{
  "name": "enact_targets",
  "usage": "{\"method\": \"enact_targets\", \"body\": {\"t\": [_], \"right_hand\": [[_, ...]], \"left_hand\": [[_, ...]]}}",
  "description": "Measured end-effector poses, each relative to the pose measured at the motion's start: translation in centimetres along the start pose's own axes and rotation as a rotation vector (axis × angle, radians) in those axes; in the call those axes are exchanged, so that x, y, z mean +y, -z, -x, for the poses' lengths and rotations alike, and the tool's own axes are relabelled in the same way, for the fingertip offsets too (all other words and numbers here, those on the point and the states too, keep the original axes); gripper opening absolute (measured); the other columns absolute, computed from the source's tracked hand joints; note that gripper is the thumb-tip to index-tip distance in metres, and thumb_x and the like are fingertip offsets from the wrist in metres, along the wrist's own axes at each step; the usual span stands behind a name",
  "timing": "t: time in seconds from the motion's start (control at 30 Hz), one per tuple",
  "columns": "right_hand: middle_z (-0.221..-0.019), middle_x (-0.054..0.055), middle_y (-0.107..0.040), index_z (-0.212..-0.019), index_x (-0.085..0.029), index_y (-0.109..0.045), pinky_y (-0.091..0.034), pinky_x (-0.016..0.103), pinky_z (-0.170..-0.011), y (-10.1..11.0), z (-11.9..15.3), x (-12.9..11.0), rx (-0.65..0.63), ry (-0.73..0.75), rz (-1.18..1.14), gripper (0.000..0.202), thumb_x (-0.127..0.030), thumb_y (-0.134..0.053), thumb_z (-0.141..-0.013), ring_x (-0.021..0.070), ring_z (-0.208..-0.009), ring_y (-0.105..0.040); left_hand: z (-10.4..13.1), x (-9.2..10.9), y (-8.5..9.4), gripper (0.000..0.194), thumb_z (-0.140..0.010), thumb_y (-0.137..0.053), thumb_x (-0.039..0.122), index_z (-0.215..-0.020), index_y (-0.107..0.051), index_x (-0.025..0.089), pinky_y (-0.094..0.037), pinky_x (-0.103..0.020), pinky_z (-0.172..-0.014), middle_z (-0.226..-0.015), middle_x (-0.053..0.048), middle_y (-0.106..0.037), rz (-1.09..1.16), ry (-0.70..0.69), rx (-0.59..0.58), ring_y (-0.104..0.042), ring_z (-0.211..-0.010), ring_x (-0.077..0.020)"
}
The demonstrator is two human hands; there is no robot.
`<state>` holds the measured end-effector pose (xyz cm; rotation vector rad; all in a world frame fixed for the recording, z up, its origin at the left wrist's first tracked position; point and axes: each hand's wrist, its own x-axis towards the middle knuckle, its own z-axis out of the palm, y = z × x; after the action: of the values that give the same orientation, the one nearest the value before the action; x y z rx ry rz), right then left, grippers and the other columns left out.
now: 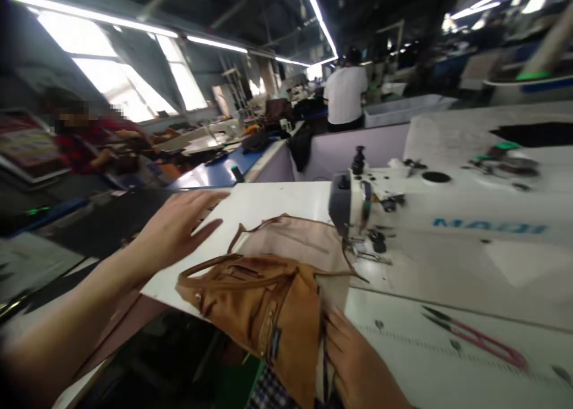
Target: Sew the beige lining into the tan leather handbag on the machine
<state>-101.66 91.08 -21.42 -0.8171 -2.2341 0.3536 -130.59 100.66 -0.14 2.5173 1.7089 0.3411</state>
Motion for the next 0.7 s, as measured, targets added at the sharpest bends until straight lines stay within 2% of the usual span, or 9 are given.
{"method": "enact_targets", "body": {"t": [0.07,0.1,0.17,0.27,0.33,0.4,0.53,0.6,0.7], "right_hand": [[-0.124,0.011,-0.063,-0.121,-0.015,-0.063,-0.041,0.044,-0.109,0.0,0.9,-0.2,-0.054,-0.077,0.020,0.045,-0.007,-0.044,-0.081,0.0237,-0.120,-0.055],[-0.124,0.011,-0.063,-0.119,-0.015,-0.064,-0.038,0.044,-0.112,0.2,1.0,-0.3,-0.084,-0.102,0.019,0.049,-0.004,-0.042,-0.077,0.0231,-0.122,-0.055],[-0.125,0.011,-0.063,-0.113,-0.014,-0.067,-0.035,0.044,-0.113,0.6,1.0,-0.6,-0.135,-0.135,0.005,0.049,-0.001,-0.040,-0.074,0.0226,-0.124,-0.053],[-0.128,0.013,-0.061,-0.109,-0.012,-0.068,-0.034,0.045,-0.113,1.1,0.9,-0.8,-0.156,-0.141,-0.010,0.046,0.000,-0.041,-0.074,0.0233,-0.127,-0.050],[-0.128,0.014,-0.060,-0.114,-0.011,-0.066,-0.034,0.045,-0.113,1.2,0.9,-0.9,-0.162,-0.140,-0.014,0.049,-0.001,-0.040,-0.075,0.0234,-0.129,-0.048],[-0.129,0.014,-0.060,-0.121,-0.011,-0.063,-0.036,0.046,-0.112,1.3,1.0,-1.0,-0.158,-0.150,-0.019,0.050,-0.003,-0.040,-0.078,0.0233,-0.128,-0.050],[-0.128,0.015,-0.060,-0.129,-0.011,-0.057,-0.041,0.042,-0.109,1.8,1.0,-1.5,-0.066,-0.240,-0.022,0.041,-0.010,-0.044,-0.089,0.0231,-0.123,-0.054],[-0.125,0.015,-0.063,-0.125,-0.010,-0.060,-0.042,0.041,-0.108,2.2,0.9,-1.7,-0.009,-0.261,-0.041,0.036,-0.012,-0.046,-0.091,0.0235,-0.121,-0.056],[-0.118,0.011,-0.067,-0.113,-0.014,-0.066,-0.048,0.038,-0.104,2.4,0.4,-1.8,0.051,-0.287,-0.154,0.035,-0.006,-0.044,-0.087,0.0217,-0.113,-0.061]], "left_hand": [[0.6,2.5,-3.0,0.044,-0.098,-0.041,0.042,-0.138,-0.042,0.026,-0.021,-0.039,-0.116,-0.143,-0.004,-0.045,0.013,-0.470,-0.191,-0.036,-0.135,-0.0214],[1.1,3.6,-4.8,0.047,-0.097,-0.042,0.045,-0.141,-0.039,0.028,-0.017,-0.037,-0.117,-0.145,-0.003,-0.044,0.018,-0.630,-0.298,-0.036,-0.136,-0.0198],[1.9,5.4,-8.3,0.054,-0.095,-0.049,0.048,-0.143,-0.037,0.029,-0.015,-0.039,-0.118,-0.146,-0.004,-0.044,0.032,-0.768,-0.443,-0.038,-0.136,-0.0202],[1.5,7.4,-11.5,0.049,-0.094,-0.049,0.049,-0.136,-0.047,0.025,-0.037,-0.043,-0.104,-0.118,-0.009,-0.064,-0.049,-0.745,-0.553,-0.059,-0.110,-0.0252],[0.1,8.4,-11.8,0.049,-0.096,-0.043,0.049,-0.135,-0.049,0.020,-0.048,-0.040,-0.081,-0.090,-0.010,-0.069,-0.175,-0.671,-0.585,-0.066,-0.083,-0.0270],[-1.8,8.7,-11.3,0.048,-0.095,-0.047,0.048,-0.130,-0.054,0.016,-0.048,-0.036,-0.067,-0.076,-0.011,-0.068,-0.331,-0.548,-0.583,-0.065,-0.072,-0.0280],[-4.4,7.1,-10.6,0.028,-0.086,-0.063,0.039,-0.085,-0.068,0.011,-0.048,-0.037,-0.070,-0.076,-0.014,-0.067,-0.539,-0.379,-0.582,-0.065,-0.077,-0.0305],[-4.2,6.3,-11.0,0.026,-0.086,-0.061,0.035,-0.080,-0.067,0.011,-0.048,-0.040,-0.070,-0.076,-0.014,-0.067,-0.549,-0.432,-0.620,-0.064,-0.076,-0.0309],[-2.2,6.7,-11.9,0.013,-0.086,-0.056,0.022,-0.082,-0.065,0.014,-0.047,-0.041,-0.082,-0.087,-0.011,-0.066,-0.391,-0.645,-0.616,-0.062,-0.086,-0.0278]]}}
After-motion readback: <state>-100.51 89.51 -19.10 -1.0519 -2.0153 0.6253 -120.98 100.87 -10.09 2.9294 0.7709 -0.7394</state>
